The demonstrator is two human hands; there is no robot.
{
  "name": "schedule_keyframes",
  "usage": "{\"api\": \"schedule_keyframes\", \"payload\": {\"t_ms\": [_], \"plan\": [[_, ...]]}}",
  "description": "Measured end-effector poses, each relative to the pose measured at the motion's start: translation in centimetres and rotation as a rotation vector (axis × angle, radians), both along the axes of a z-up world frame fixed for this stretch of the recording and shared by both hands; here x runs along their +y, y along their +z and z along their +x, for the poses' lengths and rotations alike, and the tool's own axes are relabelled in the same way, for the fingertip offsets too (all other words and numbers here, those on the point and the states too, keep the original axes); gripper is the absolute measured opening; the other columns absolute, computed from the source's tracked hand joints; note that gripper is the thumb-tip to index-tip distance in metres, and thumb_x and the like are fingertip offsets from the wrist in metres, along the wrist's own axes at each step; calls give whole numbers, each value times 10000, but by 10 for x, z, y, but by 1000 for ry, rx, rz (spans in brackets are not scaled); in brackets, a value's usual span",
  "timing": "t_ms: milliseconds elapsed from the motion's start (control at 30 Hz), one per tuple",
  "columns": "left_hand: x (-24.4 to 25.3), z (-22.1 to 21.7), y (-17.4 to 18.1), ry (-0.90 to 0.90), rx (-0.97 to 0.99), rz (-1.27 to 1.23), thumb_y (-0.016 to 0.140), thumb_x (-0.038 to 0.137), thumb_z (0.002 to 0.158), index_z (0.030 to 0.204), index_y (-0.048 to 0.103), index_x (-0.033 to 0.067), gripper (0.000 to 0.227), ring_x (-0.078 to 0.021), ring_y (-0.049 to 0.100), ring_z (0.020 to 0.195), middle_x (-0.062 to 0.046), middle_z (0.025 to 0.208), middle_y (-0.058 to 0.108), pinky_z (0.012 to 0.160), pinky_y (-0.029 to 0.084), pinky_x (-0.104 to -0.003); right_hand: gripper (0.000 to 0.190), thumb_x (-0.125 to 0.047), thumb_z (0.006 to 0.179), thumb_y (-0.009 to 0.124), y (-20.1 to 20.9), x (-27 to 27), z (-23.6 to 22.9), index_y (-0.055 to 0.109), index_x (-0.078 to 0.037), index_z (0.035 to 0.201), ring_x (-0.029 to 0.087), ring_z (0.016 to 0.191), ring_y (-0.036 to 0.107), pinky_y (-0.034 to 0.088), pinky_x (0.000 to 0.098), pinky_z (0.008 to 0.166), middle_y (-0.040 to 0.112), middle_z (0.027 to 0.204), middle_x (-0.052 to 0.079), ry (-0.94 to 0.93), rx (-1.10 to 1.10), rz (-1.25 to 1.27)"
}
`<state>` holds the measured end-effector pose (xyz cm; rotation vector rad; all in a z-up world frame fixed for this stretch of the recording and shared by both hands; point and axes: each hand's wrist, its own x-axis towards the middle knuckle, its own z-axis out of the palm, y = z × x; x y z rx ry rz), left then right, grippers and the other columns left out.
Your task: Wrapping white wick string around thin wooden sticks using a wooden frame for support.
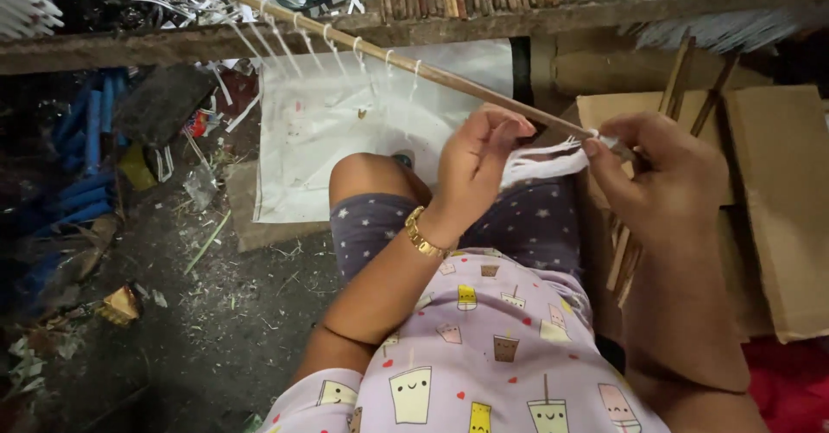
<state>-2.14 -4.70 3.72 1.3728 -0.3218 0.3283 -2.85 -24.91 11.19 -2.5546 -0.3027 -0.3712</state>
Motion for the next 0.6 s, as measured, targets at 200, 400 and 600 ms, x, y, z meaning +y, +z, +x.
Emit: {"api": "schedule_keyframes", "payload": {"t_ms": [200,400,600], "plan": [[-12,-3,14,22,-148,296,636,288,1039,1065,697,185,122,-165,692,1061,55,1077,746,1018,459,-349,118,-219,1062,788,-2,1,1,759,-113,1104,102,638,531,414,277,628,666,830,-12,61,43,83],[-14,-7,10,-15,37,135,575,180,1057,1097,657,92,127,-184,715,941,-43,1026,664,793,606,-287,333,-413,1076,658,-2,1,2,711,-104,1187,151,699,560,440,333,691,650,887,9,136,38,71],[-14,-3,8,26,-157,236,646,159,1032,1026,676,125,46,-197,681,999,-11,1033,718,989,431,-347,191,-216,1117,603,2,4,1,721,-94,1205,148,672,541,418,329,664,615,805,13,93,102,113]]}}
